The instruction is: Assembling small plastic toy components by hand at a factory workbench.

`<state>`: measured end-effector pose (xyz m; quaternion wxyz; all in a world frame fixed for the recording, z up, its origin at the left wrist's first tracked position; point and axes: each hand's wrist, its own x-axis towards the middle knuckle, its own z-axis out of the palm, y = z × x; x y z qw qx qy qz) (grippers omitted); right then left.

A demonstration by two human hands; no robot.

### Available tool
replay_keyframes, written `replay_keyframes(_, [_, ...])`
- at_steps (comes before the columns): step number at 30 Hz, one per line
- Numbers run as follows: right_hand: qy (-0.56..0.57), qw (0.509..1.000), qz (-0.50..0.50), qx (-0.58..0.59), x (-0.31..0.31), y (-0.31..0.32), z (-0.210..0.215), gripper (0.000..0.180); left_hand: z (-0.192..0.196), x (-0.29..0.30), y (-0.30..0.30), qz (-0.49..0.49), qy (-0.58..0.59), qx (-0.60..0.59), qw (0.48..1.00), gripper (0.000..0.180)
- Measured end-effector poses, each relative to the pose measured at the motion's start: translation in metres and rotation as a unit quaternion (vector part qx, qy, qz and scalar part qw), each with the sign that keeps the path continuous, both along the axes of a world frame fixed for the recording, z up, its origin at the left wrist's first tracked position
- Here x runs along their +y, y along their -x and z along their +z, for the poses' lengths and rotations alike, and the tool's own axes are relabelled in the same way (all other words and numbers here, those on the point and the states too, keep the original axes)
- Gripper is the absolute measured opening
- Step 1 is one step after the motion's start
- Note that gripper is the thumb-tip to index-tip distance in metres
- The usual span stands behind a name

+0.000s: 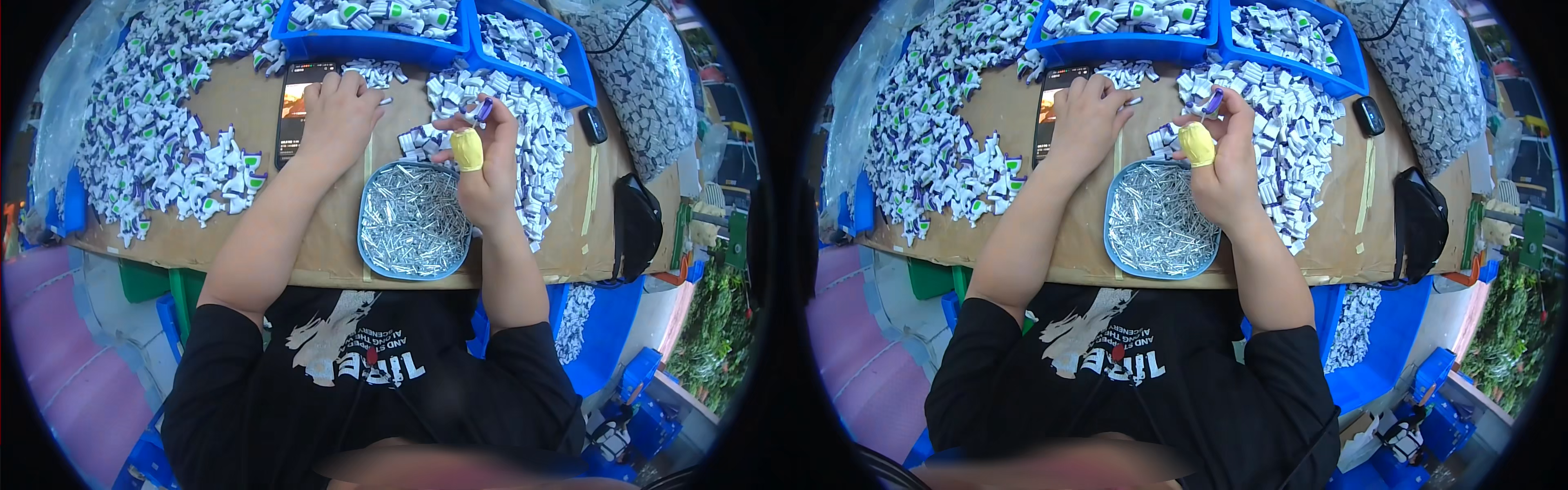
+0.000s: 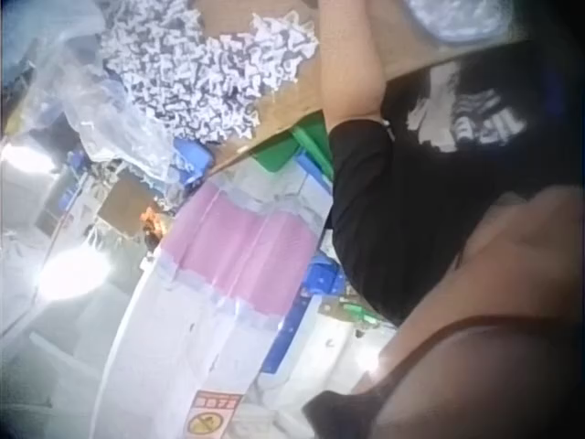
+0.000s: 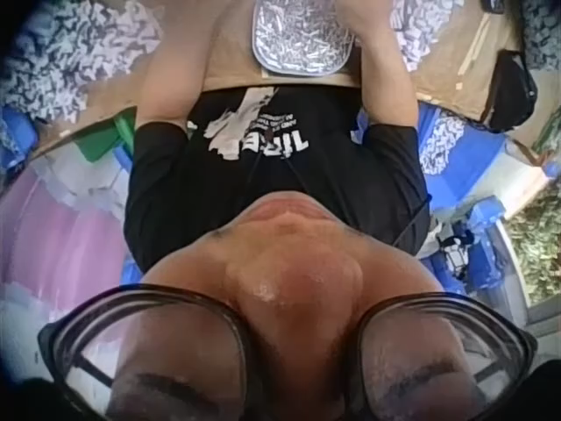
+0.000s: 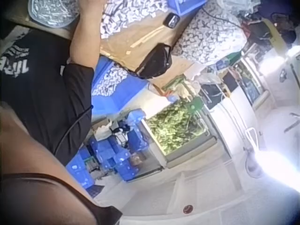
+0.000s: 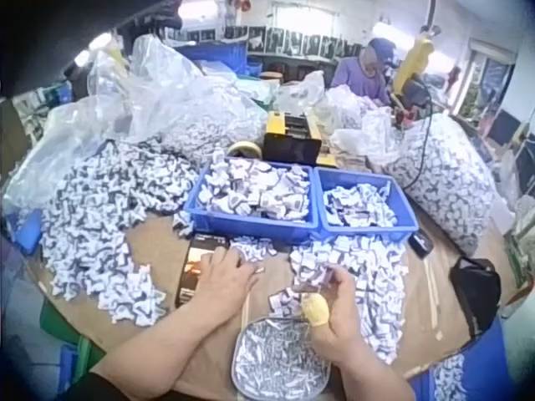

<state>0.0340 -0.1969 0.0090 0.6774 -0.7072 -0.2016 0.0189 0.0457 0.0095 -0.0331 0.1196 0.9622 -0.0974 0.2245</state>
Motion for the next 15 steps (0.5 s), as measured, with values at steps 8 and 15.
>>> replay_keyframes(8, [0.231, 0.973, -0.019, 0.019, -0.005, -0.002, -0.007, 0.048, 0.003, 0.001, 0.001, -0.045, 0.043, -0.014, 0.998, 0.014])
replay_keyframes(15, [0.194, 0.977, -0.084, -0.015, -0.008, -0.003, 0.002, 0.05, 0.013, -0.011, 0.028, -0.149, 0.317, 0.063, 0.935, 0.016])
